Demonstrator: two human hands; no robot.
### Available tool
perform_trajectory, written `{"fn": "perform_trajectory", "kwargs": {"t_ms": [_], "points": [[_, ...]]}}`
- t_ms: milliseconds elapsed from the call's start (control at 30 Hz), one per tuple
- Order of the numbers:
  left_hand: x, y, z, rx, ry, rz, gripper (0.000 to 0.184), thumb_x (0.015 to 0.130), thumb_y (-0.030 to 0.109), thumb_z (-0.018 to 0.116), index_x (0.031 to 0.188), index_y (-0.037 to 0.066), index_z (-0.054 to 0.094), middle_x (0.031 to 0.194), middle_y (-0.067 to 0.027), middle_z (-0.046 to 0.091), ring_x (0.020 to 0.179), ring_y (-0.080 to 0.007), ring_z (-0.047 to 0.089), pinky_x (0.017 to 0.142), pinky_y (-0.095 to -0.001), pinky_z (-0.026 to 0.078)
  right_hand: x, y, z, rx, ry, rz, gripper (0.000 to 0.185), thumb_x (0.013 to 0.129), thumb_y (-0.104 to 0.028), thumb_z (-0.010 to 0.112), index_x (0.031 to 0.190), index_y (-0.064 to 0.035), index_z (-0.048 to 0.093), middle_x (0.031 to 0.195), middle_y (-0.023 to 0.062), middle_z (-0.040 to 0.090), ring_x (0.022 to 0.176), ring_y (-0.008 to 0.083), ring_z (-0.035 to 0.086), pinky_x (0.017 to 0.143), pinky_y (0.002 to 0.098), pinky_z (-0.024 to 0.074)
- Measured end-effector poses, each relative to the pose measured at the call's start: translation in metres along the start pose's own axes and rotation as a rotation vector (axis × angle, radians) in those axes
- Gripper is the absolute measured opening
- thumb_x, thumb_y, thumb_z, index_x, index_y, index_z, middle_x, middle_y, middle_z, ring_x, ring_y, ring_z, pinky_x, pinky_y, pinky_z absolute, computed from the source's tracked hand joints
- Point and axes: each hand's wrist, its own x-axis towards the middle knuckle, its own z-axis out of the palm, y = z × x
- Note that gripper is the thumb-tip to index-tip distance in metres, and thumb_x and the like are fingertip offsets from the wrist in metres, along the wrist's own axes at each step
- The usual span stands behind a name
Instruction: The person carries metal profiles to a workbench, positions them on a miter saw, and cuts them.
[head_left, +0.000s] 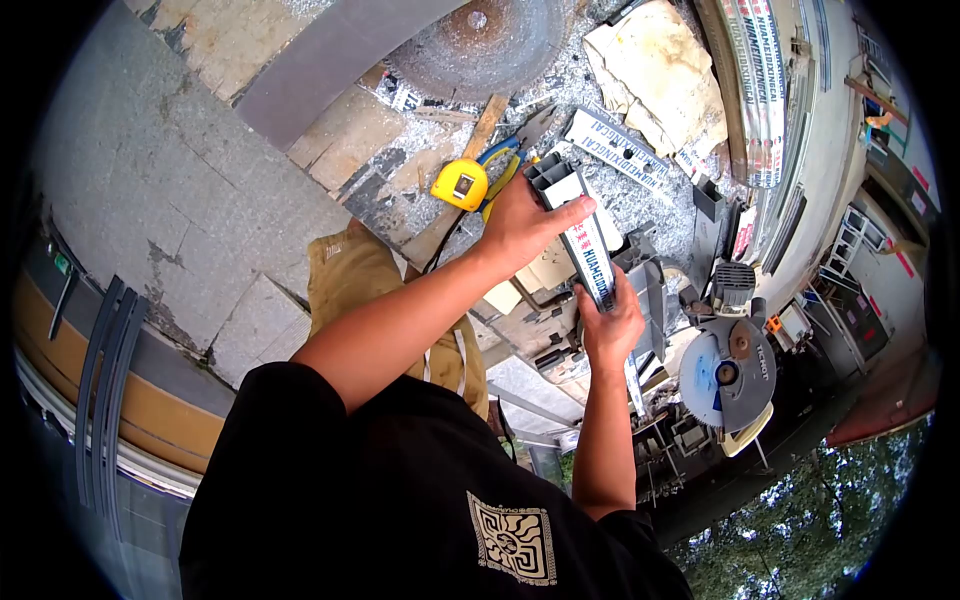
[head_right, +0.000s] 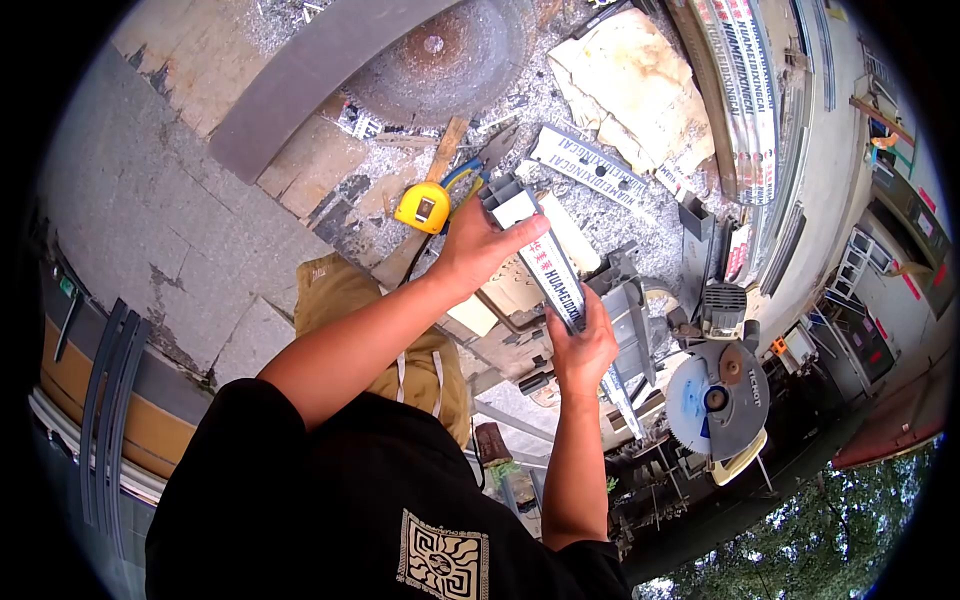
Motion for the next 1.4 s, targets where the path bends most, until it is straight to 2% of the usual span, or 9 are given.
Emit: {"fn": "perform_trajectory", "kwargs": {"t_ms": [367, 467, 567, 667, 1067, 1167, 1400], "points": [[0.0, -0.002, 0.001, 0.033, 0.036, -0.003, 0.037, 0.091, 0.02, 0.087, 0.116, 0.003, 0.066, 0.104, -0.0038, 0.075, 0.094, -0.0113, 0.07, 0.084, -0.0305, 0.057, 0.003, 0.001, 0.001, -0.015, 0.008, 0.015, 0.056, 0.08, -0.021, 0.091, 0.129, -0.0039, 0.071, 0.112, 0.018, 0.077, 0.1, 0.0338, 0.076, 0.09, 0.0424, 0.0587], [-0.002, 0.0, 0.005, 0.013, 0.058, 0.007, 0.025, 0.096, 0.018, 0.082, 0.112, 0.005, 0.068, 0.101, -0.0012, 0.072, 0.094, -0.0091, 0.067, 0.083, -0.0293, 0.054, 0.002, -0.002, 0.003, -0.047, 0.013, 0.035, 0.056, 0.08, -0.022, 0.091, 0.129, -0.0037, 0.071, 0.112, 0.0183, 0.077, 0.1, 0.0342, 0.076, 0.09, 0.0427, 0.0588], [-0.001, -0.005, 0.002, -0.04, 0.049, -0.032, 0.036, 0.091, 0.02, 0.087, 0.115, 0.003, 0.066, 0.104, -0.0037, 0.075, 0.094, -0.0112, 0.07, 0.084, -0.0309, 0.057, 0.005, -0.004, -0.001, -0.04, -0.014, 0.021, 0.056, 0.08, -0.022, 0.092, 0.129, -0.0038, 0.071, 0.111, 0.0184, 0.077, 0.099, 0.0348, 0.076, 0.09, 0.0427, 0.0588], [0.001, -0.003, 0.003, -0.013, 0.059, 0.02, 0.036, 0.091, 0.022, 0.087, 0.114, 0.003, 0.067, 0.103, -0.0039, 0.075, 0.094, -0.0112, 0.07, 0.085, -0.0316, 0.057, 0.009, -0.007, -0.005, -0.07, -0.048, 0.024, 0.056, 0.08, -0.023, 0.092, 0.128, -0.0043, 0.071, 0.11, 0.0181, 0.077, 0.096, 0.0345, 0.076, 0.088, 0.0426, 0.059], [0.002, -0.003, 0.003, -0.005, 0.065, 0.002, 0.033, 0.09, 0.025, 0.086, 0.111, 0.004, 0.071, 0.101, -0.0034, 0.076, 0.092, -0.0122, 0.07, 0.083, -0.033, 0.056, 0.013, -0.011, -0.003, -0.132, -0.002, -0.025, 0.053, 0.078, -0.025, 0.092, 0.124, -0.0073, 0.073, 0.107, 0.0146, 0.077, 0.092, 0.0338, 0.076, 0.083, 0.0433, 0.0595], [0.001, -0.002, 0.005, -0.02, 0.082, -0.003, 0.032, 0.09, 0.024, 0.086, 0.11, 0.004, 0.071, 0.1, -0.0035, 0.076, 0.092, -0.0118, 0.07, 0.084, -0.0327, 0.056, 0.013, -0.01, -0.002, -0.137, 0.0, -0.017, 0.058, 0.076, -0.028, 0.094, 0.124, -0.0056, 0.073, 0.108, 0.0167, 0.076, 0.093, 0.0358, 0.076, 0.084, 0.0442, 0.059], [0.001, -0.004, 0.006, -0.056, 0.08, -0.024, 0.03, 0.089, 0.018, 0.086, 0.11, 0.004, 0.071, 0.099, -0.0031, 0.076, 0.09, -0.0111, 0.071, 0.082, -0.0311, 0.057, 0.015, -0.01, -0.003, -0.133, -0.01, -0.027, 0.055, 0.076, -0.022, 0.093, 0.125, -0.0092, 0.073, 0.11, 0.0126, 0.076, 0.095, 0.0338, 0.076, 0.085, 0.0432, 0.0598]]}}
